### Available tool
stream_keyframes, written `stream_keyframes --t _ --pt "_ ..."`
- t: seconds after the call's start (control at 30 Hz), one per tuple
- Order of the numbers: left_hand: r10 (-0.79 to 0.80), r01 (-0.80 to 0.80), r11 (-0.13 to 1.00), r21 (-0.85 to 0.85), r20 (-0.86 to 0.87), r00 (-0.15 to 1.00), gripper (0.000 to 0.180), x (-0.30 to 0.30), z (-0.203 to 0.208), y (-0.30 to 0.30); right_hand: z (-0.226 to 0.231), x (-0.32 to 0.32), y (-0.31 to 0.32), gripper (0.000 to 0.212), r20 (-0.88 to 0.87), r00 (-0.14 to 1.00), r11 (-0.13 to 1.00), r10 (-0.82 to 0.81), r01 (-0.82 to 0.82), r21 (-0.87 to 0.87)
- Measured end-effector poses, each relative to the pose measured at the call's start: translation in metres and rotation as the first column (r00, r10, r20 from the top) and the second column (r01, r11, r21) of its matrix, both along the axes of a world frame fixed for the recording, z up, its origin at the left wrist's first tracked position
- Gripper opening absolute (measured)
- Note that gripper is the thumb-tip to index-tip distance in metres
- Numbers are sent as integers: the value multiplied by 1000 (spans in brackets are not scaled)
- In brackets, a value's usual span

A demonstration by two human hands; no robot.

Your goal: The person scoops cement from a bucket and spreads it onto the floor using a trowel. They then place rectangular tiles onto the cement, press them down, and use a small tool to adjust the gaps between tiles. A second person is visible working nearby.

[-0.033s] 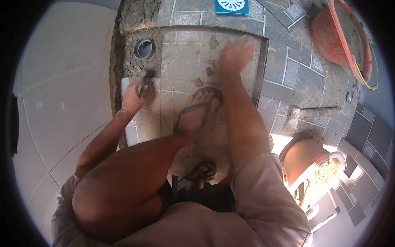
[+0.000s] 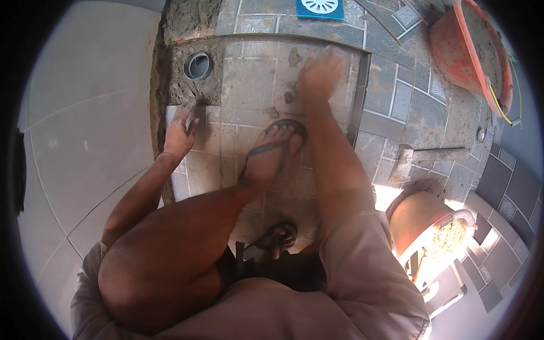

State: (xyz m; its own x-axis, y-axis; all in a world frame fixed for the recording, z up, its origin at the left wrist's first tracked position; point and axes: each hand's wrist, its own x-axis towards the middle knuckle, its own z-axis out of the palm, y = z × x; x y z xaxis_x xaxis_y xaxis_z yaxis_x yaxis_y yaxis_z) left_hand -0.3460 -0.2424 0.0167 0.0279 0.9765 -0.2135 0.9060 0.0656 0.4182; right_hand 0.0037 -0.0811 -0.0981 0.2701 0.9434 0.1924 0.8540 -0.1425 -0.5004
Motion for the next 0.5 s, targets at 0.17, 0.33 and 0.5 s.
stream_keyframes --t 0.17,0.33,0.5 --pt "80 -82 996 -18 -73 994 48 -31 12 -33 7 -13 -3 49 -118 972 964 205 -179 195" --pt "127 -132 990 -49 -84 988 43 -43 9 -52 6 -16 -12 50 -77 789 792 610 -603 93" --pt "161 -159 987 33 -69 985 37 -56 7 -80 29 -7 -50 58 -127 582 585 804 -811 -13"
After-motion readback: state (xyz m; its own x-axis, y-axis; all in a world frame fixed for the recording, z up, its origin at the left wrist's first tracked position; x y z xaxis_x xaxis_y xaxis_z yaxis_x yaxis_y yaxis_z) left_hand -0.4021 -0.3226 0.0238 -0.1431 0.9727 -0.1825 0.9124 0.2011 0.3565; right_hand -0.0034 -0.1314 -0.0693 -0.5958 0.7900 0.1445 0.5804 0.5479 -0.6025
